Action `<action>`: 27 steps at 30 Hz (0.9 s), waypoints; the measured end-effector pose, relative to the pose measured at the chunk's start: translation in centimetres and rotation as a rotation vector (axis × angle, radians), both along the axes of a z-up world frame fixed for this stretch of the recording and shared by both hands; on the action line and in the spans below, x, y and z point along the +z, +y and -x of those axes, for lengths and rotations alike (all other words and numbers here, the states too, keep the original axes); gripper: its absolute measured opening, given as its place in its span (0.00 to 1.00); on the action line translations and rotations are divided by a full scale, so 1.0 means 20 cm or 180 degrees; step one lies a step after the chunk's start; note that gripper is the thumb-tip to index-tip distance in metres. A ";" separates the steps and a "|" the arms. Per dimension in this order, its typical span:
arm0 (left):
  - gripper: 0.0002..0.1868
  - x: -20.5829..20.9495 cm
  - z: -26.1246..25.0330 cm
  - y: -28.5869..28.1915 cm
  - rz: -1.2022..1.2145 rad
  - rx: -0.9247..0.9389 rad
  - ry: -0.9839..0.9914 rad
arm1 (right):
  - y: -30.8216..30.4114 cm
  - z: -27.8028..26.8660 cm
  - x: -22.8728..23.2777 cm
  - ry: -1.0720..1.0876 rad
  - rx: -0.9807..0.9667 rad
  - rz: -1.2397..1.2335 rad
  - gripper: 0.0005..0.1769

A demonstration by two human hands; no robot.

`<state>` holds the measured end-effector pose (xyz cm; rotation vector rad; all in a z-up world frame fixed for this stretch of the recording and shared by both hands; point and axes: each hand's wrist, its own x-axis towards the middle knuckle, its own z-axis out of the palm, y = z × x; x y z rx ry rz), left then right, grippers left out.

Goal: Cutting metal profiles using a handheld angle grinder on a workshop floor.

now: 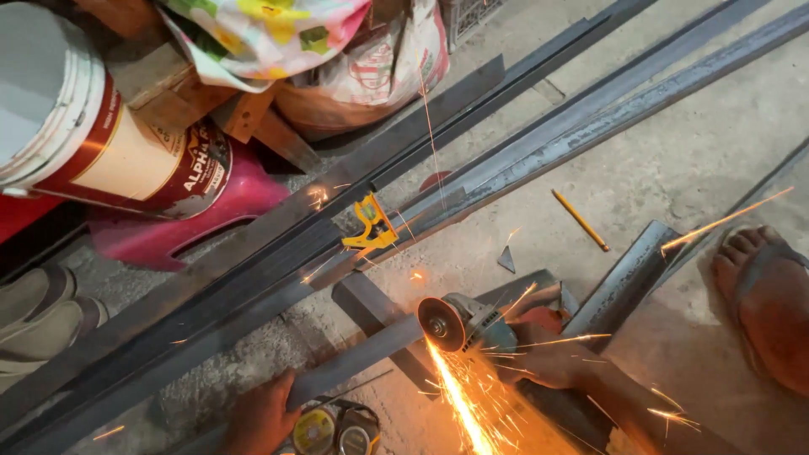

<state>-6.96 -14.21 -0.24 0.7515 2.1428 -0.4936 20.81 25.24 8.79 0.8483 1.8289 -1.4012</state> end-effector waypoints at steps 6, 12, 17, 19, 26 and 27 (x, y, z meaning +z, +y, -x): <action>0.34 0.03 0.02 0.03 0.0002 0.0001 -0.0476 | 0.00 0.01 -0.02 -0.0157 0.0054 -0.0052 0.09; 0.24 0.00 0.01 0.00 -0.0308 -0.0029 -0.0344 | 0.05 -0.07 -0.39 0.1507 -0.0454 0.2483 0.15; 0.16 0.00 0.00 -0.01 -0.0378 -0.0097 -0.0297 | -0.04 0.04 0.08 0.0040 -0.0577 -0.0205 0.19; 0.21 -0.07 0.00 -0.06 -0.0530 -0.0115 -0.0219 | -0.03 0.03 0.06 0.0203 -0.0553 0.0079 0.14; 0.38 0.01 0.01 0.01 -0.0333 -0.0066 -0.0443 | 0.05 -0.11 -0.27 0.0051 -0.0490 0.0199 0.13; 0.38 0.00 0.01 0.01 -0.0334 -0.0059 -0.0443 | 0.03 -0.05 -0.16 0.0050 -0.0484 0.0198 0.13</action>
